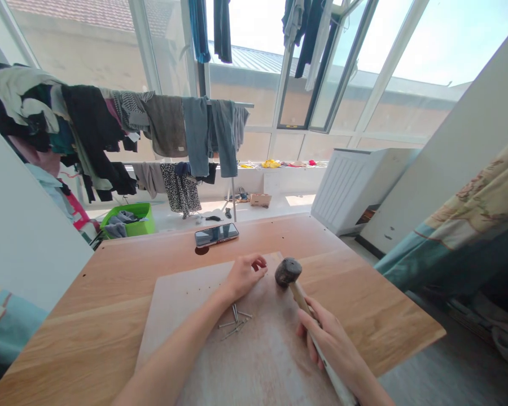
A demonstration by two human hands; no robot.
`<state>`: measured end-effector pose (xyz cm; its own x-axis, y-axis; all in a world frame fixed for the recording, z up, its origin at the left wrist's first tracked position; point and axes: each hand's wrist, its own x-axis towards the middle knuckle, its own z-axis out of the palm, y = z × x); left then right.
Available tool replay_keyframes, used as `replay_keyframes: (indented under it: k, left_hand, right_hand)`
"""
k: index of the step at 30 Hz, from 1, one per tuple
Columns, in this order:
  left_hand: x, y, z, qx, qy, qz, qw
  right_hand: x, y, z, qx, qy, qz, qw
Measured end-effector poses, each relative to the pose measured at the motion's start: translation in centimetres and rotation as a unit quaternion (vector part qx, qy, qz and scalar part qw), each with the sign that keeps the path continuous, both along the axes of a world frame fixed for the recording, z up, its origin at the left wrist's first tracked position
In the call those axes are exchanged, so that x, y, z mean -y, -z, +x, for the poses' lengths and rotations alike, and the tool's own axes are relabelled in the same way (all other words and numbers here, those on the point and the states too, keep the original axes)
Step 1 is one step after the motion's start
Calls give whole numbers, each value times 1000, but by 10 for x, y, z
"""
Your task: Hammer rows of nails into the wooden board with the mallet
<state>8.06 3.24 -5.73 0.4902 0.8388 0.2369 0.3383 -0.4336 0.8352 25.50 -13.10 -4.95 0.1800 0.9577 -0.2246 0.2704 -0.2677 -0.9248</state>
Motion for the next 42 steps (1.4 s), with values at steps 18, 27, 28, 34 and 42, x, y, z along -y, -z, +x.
replay_keyframes:
  k: [18, 27, 28, 34, 42]
  left_hand:
    - [4, 4, -1, -30, 12, 39, 999]
    - [0, 6, 0, -27, 7, 40, 999]
    - [0, 6, 0, -25, 6, 40, 999]
    - [2, 7, 0, -16, 4, 40, 999]
    - [0, 10, 0, -11, -4, 38, 999]
  right_hand:
    - [-34, -18, -3, -100, 27, 34, 994]
    - [-39, -35, -11, -151, 33, 56, 986]
    - [-41, -36, -13, -154, 34, 67, 985]
    - [-44, -28, -22, -170, 28, 85, 981]
    - [-31, -23, -20, -190, 31, 85, 978]
